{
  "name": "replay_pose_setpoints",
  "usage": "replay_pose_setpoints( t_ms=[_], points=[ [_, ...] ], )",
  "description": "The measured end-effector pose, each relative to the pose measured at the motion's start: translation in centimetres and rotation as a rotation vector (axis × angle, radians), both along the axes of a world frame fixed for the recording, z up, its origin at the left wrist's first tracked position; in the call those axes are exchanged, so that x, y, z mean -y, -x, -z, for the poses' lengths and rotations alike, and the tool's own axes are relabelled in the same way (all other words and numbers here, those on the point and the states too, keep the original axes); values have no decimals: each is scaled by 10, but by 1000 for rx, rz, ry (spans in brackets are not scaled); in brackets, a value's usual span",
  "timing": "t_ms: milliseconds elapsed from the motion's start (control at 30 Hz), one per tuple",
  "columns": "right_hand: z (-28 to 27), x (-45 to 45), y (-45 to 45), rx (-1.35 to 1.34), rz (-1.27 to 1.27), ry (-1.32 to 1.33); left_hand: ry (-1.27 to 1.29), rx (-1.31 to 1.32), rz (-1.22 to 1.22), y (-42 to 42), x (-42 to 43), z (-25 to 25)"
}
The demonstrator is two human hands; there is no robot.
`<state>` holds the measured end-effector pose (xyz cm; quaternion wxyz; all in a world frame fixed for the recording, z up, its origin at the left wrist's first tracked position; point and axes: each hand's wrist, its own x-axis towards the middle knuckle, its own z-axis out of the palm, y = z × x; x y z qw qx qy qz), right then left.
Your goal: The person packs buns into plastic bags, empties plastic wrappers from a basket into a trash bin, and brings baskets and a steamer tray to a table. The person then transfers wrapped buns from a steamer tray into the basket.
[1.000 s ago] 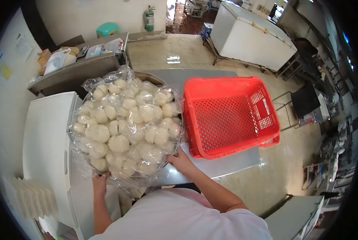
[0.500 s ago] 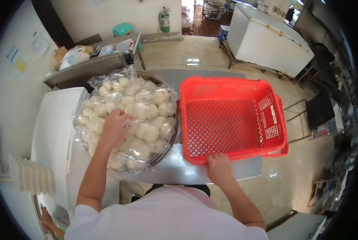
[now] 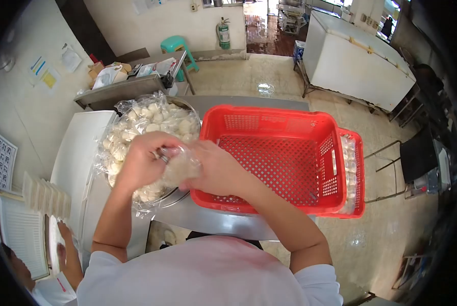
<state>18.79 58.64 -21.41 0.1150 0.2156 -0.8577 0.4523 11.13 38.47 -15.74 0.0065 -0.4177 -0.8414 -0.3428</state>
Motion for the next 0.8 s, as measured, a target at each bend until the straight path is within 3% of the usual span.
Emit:
replay_pose_setpoints(
  t_ms=[33,167,200,267,300,400,433,500,600,667,800],
  points=[
    [-1,-4,8,201,-33,-73,-145,142,55,-3,-7,5],
    [17,-15,3,401,91,719,-603,708,183,-12,-27,52],
    [18,-15,3,388,138,730,-678,847,198,-15,-31,65],
    [21,-14,5,355,230,740,-494,855,266,-21,-39,92],
    [44,-21,12,97,343,275,-452,868,253,-25,-46,102],
    [32,-7,11,-116,403,56,-377,912,293,-15,-47,140],
    [33,-5,11,-61,303,145,-356,927,323,-12,-46,145],
    [45,7,9,84,294,329,-556,1221,321,-22,-46,147],
    [44,22,7,251,337,553,-656,1143,369,-26,-32,138],
    [45,26,4,325,329,629,-583,833,347,-18,-29,148],
    [31,26,-9,328,342,419,-491,859,387,-8,-23,136]
  ],
)
